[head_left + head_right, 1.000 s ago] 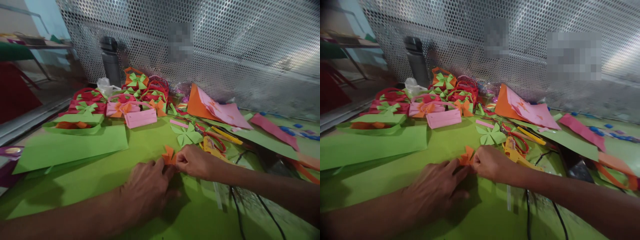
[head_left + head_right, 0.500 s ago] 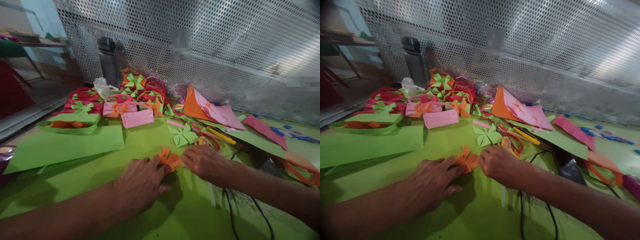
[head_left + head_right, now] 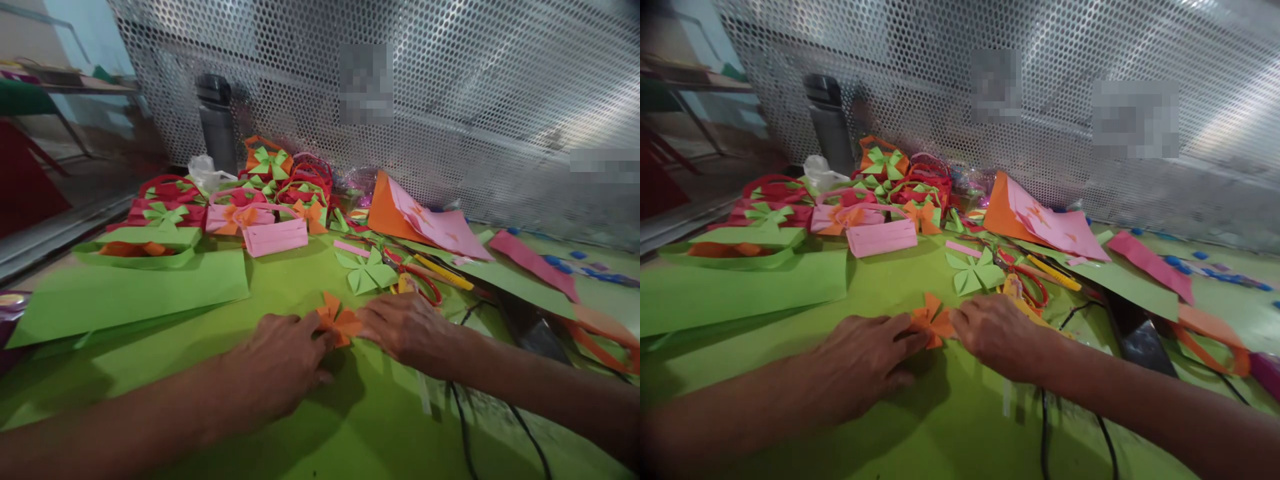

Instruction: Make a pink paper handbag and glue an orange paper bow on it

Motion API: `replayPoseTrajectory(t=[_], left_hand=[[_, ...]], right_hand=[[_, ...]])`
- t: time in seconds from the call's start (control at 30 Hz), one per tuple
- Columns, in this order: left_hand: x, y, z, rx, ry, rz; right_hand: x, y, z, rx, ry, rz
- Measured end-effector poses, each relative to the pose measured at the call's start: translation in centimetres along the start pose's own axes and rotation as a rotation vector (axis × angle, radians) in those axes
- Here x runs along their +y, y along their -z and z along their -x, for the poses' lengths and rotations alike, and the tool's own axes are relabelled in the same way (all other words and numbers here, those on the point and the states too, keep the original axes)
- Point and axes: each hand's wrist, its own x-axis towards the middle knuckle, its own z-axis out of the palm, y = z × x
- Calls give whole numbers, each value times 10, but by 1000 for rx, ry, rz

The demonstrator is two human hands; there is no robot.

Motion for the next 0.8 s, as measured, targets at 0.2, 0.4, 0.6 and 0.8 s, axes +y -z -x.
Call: replayPoseTrajectory(t=[0.2,0.4,0.6,0.8], left_hand=[[1,0,0,-19,21,-4],[3,2,0,-7,16,-23],[3,-1,1,19,0,-46],[2,2,2,23,-8,-35]], right_hand=[[-17,12,-11,-122,148,163],[-22,13,-12,-143,79,136],[1,11,-12,-268,-413,-440],[13,-1,-15,-283,-520,-622]])
